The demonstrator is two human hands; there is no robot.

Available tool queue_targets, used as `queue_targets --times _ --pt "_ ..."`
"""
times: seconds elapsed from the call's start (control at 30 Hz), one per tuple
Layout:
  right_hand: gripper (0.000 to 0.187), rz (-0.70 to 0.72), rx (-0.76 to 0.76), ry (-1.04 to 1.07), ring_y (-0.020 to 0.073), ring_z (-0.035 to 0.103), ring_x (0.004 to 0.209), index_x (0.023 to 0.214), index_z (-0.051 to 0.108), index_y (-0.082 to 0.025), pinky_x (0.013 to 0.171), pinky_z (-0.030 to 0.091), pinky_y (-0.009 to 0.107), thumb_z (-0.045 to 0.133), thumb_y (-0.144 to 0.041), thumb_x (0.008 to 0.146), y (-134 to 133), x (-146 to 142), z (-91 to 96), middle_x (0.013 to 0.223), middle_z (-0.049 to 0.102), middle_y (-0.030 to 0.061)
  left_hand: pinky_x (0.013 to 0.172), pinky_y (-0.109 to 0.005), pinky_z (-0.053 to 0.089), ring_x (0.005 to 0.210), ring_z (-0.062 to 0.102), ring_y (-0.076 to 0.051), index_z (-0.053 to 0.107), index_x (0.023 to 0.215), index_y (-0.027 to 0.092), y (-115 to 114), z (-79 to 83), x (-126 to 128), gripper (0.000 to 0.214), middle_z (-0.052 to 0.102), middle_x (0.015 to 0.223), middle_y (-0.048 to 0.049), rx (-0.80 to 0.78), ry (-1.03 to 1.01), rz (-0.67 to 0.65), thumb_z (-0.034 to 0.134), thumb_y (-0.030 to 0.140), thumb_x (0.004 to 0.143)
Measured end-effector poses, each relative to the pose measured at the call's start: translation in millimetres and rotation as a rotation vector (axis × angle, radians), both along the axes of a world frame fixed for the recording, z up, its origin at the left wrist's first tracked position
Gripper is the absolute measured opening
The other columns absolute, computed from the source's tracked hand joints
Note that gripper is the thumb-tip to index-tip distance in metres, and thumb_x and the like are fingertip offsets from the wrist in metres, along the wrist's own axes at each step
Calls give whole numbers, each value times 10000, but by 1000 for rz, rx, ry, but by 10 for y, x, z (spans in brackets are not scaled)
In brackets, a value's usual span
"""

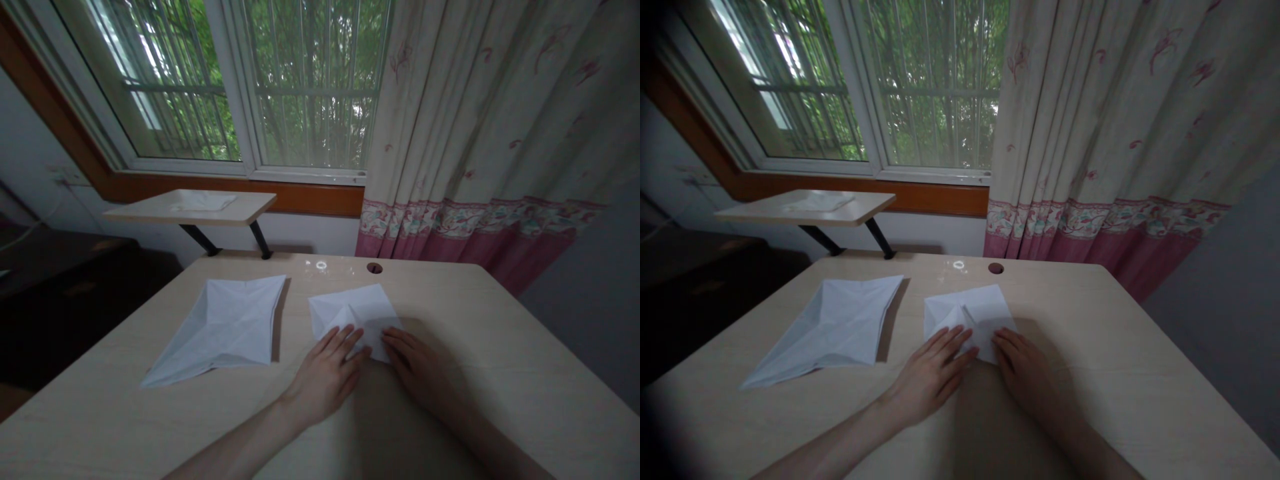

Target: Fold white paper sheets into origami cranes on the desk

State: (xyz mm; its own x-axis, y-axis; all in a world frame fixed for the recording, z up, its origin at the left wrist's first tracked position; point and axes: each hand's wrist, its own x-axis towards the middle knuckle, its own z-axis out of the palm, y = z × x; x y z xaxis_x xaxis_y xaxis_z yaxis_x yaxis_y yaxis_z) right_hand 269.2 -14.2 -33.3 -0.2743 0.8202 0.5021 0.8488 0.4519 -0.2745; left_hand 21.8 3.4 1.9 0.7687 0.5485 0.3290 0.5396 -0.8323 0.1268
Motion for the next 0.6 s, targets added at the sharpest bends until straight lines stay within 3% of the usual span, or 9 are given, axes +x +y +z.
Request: queue_targets --times 0.23,0.6 --pt "281 -30 -36 -118 260 706 922 1076 697 -178 842 553 448 453 -160 940 -76 -44 96 1042 752 94 1128 -531 356 1405 379 -307 530 1356 215 -4 -43 -22 416 444 1503 -105 53 -31 41 526 191 940" --pt "243 162 -60 -117 224 671 814 1006 685 -187 787 522 389 470 -115 917 -152 -116 253 915 738 72 1066 -553 422 1363 426 -345 551 1316 172 7 -91 -15 485 407 1515 -159 52 -73 80 521 71 843"
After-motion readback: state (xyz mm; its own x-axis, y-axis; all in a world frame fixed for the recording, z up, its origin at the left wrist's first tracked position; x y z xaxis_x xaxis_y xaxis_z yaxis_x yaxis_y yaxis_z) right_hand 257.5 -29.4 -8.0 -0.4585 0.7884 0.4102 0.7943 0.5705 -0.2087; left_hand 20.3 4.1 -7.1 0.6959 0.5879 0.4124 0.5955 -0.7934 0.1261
